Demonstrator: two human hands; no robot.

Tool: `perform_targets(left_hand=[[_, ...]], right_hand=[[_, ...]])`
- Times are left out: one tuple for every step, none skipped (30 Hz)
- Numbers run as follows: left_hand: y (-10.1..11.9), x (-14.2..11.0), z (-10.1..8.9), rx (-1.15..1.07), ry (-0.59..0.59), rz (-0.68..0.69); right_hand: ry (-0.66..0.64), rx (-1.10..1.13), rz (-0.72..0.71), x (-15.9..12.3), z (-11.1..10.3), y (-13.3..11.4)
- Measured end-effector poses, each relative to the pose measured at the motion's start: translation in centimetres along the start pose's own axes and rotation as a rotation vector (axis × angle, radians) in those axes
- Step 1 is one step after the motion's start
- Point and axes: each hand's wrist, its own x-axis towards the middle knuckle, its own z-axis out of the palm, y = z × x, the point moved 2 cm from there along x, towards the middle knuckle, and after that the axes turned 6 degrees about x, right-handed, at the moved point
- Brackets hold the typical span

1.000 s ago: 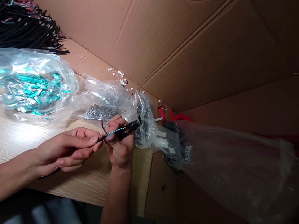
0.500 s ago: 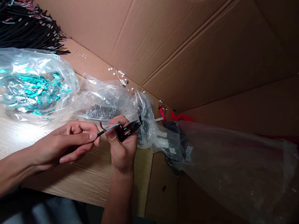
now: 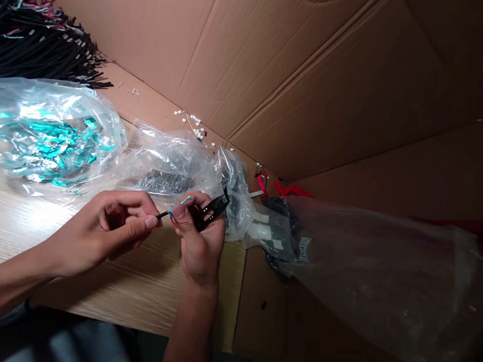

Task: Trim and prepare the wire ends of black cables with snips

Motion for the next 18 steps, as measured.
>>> perform_targets(left_hand=[[0.2,0.0,0.0,0.016,0.007,0.016],[0.3,0.0,0.0,0.023,0.007,0.025],[0.3,0.0,0.0,0.022,0.002,0.024],[0.3,0.0,0.0,0.013,-0.008,0.016],[0.1,-0.1,0.0,0.0,-0.024,0.001],[-0.1,-0.1,-0.1,-0.02,-0.047,-0.018],[-0.4,-0.2,-0.1,-0.044,-0.075,-0.039],[-0.7,-0.2,-0.2,-0.07,-0.104,-0.059],[-1.0,-0.3,-0.2,-0.1,-0.135,-0.073],[-1.3,-0.3,-0.2,-0.134,-0.163,-0.081],[-1.5,-0.3,-0.2,-0.166,-0.184,-0.085],[-1.7,-0.3,-0.2,-0.193,-0.199,-0.086],[-1.8,-0.3,-0.2,-0.212,-0.209,-0.085],[-1.9,-0.3,-0.2,-0.215,-0.212,-0.083],[-1.9,-0.3,-0.3,-0.203,-0.206,-0.081],[-1.8,-0.2,-0.4,-0.177,-0.195,-0.08],[-1.8,-0.2,-0.5,-0.148,-0.184,-0.079],[-1.7,-0.2,-0.6,-0.12,-0.175,-0.078]], right_hand=[[0.002,0.005,0.006,0.0,-0.1,0.0],[-0.001,0.009,0.015,0.0,-0.1,0.0],[-0.011,0.012,0.026,0.0,-0.1,0.0],[-0.027,0.014,0.037,0.0,-0.2,0.0],[-0.046,0.019,0.045,0.0,-0.2,0.0],[-0.063,0.026,0.049,0.1,-0.2,0.0],[-0.077,0.036,0.046,0.2,-0.2,0.0],[-0.089,0.05,0.037,0.2,-0.1,0.0],[-0.101,0.067,0.025,0.3,-0.1,0.0],[-0.116,0.085,0.011,0.4,0.0,-0.1],[-0.13,0.099,-0.003,0.4,0.0,-0.1],[-0.144,0.104,-0.013,0.5,0.1,-0.1],[-0.152,0.098,-0.019,0.5,0.1,-0.1],[-0.154,0.084,-0.017,0.5,0.2,-0.1],[-0.152,0.066,-0.011,0.5,0.2,-0.2],[-0.152,0.048,-0.001,0.4,0.2,-0.3],[-0.154,0.033,0.009,0.4,0.2,-0.4],[-0.161,0.024,0.013,0.3,0.3,-0.6]])
